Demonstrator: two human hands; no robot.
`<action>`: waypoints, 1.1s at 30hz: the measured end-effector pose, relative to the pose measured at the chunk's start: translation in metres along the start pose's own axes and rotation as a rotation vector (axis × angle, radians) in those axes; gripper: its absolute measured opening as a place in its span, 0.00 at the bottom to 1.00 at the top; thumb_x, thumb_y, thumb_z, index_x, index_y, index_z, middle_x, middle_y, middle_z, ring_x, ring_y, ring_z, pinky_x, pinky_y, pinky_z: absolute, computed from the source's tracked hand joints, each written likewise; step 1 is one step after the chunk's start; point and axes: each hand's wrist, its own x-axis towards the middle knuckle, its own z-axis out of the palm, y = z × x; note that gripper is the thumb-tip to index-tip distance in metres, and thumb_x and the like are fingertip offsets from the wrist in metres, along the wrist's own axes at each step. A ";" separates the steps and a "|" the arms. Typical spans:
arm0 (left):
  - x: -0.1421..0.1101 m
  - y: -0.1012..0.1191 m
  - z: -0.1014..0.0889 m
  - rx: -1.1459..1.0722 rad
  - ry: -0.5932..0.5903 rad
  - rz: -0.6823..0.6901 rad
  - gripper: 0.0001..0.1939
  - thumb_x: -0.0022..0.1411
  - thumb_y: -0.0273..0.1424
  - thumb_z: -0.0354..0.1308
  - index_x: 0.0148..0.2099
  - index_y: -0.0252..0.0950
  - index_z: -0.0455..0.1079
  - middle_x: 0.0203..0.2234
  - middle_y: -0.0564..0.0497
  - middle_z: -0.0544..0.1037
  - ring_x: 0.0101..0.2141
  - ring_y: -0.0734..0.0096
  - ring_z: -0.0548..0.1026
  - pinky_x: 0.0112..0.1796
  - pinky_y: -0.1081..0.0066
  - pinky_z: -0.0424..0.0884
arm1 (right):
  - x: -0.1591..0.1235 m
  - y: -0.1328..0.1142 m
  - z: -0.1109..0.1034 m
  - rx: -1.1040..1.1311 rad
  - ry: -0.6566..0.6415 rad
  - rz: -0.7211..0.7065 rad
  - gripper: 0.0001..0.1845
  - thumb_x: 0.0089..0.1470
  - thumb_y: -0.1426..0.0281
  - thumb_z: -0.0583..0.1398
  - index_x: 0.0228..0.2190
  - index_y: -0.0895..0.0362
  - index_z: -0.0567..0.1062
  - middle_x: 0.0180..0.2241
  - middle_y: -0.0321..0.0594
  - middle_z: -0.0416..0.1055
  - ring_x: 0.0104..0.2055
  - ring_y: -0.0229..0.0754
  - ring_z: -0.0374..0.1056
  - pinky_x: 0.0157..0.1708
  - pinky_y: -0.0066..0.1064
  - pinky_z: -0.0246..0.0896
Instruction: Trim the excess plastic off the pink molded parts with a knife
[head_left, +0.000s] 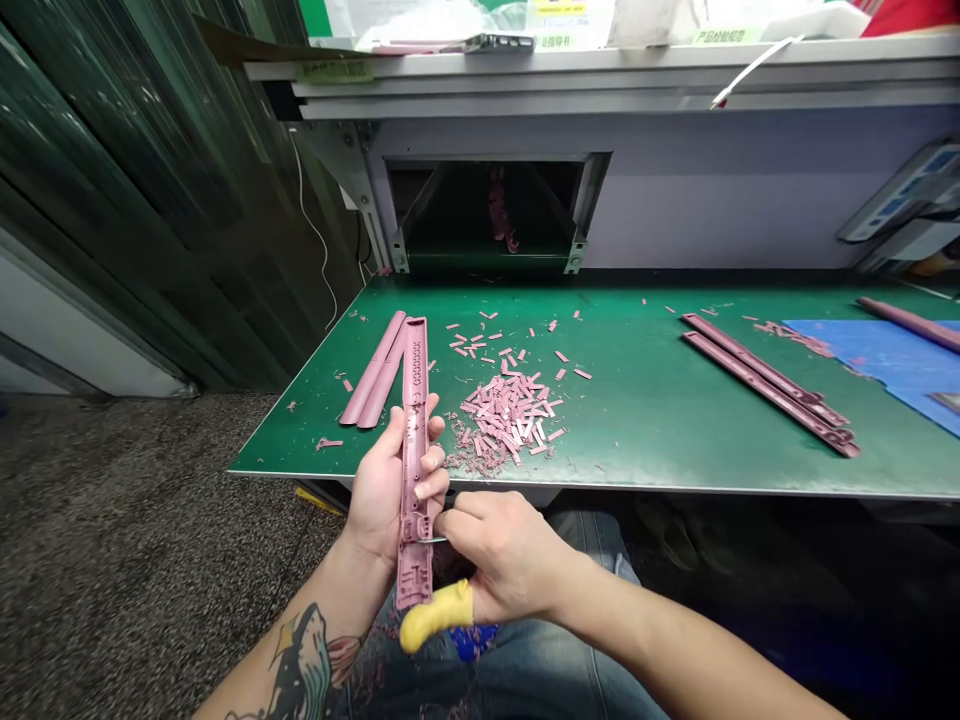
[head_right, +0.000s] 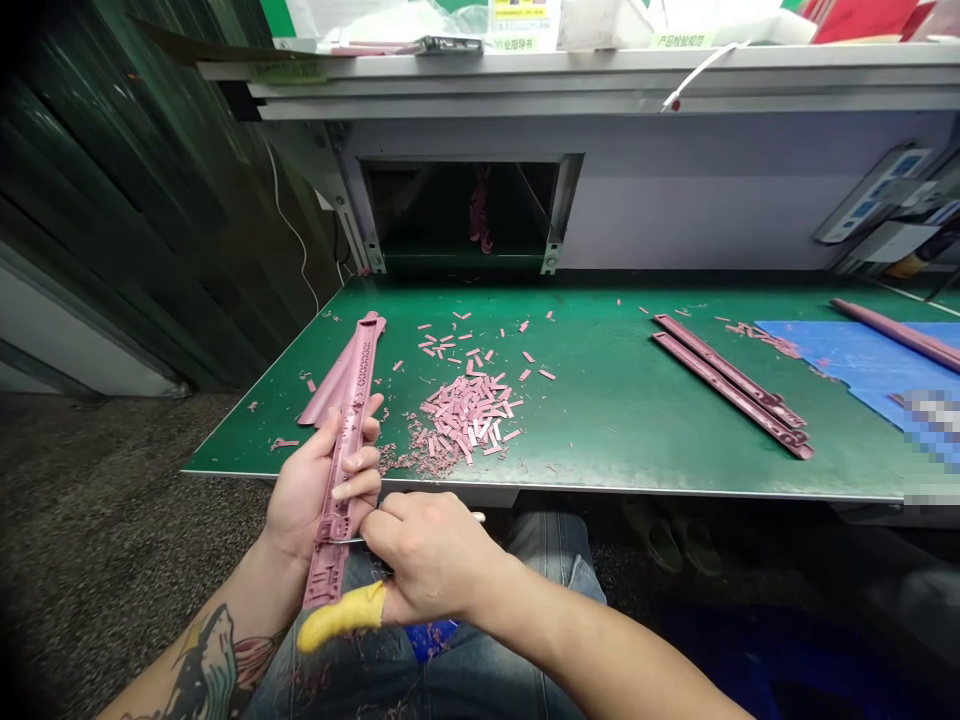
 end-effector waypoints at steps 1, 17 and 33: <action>0.000 -0.001 0.001 -0.023 -0.023 -0.016 0.17 0.71 0.35 0.41 0.52 0.32 0.66 0.27 0.54 0.71 0.15 0.87 0.64 0.10 0.86 0.59 | 0.001 0.000 0.000 0.005 -0.002 -0.024 0.29 0.52 0.42 0.56 0.21 0.56 0.66 0.20 0.34 0.63 0.21 0.35 0.55 0.20 0.30 0.39; 0.013 0.009 -0.009 0.381 0.136 0.122 0.19 0.52 0.22 0.66 0.47 0.35 0.73 0.33 0.53 0.72 0.22 0.82 0.73 0.13 0.84 0.67 | -0.057 -0.039 0.013 0.947 0.076 0.523 0.16 0.55 0.60 0.62 0.42 0.54 0.80 0.28 0.42 0.74 0.27 0.37 0.66 0.29 0.28 0.61; 0.007 -0.004 0.008 0.641 0.136 0.155 0.29 0.52 0.28 0.67 0.57 0.41 0.69 0.28 0.55 0.69 0.20 0.81 0.70 0.14 0.82 0.68 | -0.029 -0.020 -0.001 0.350 0.507 0.443 0.13 0.57 0.69 0.60 0.46 0.54 0.74 0.36 0.42 0.74 0.35 0.40 0.68 0.35 0.31 0.64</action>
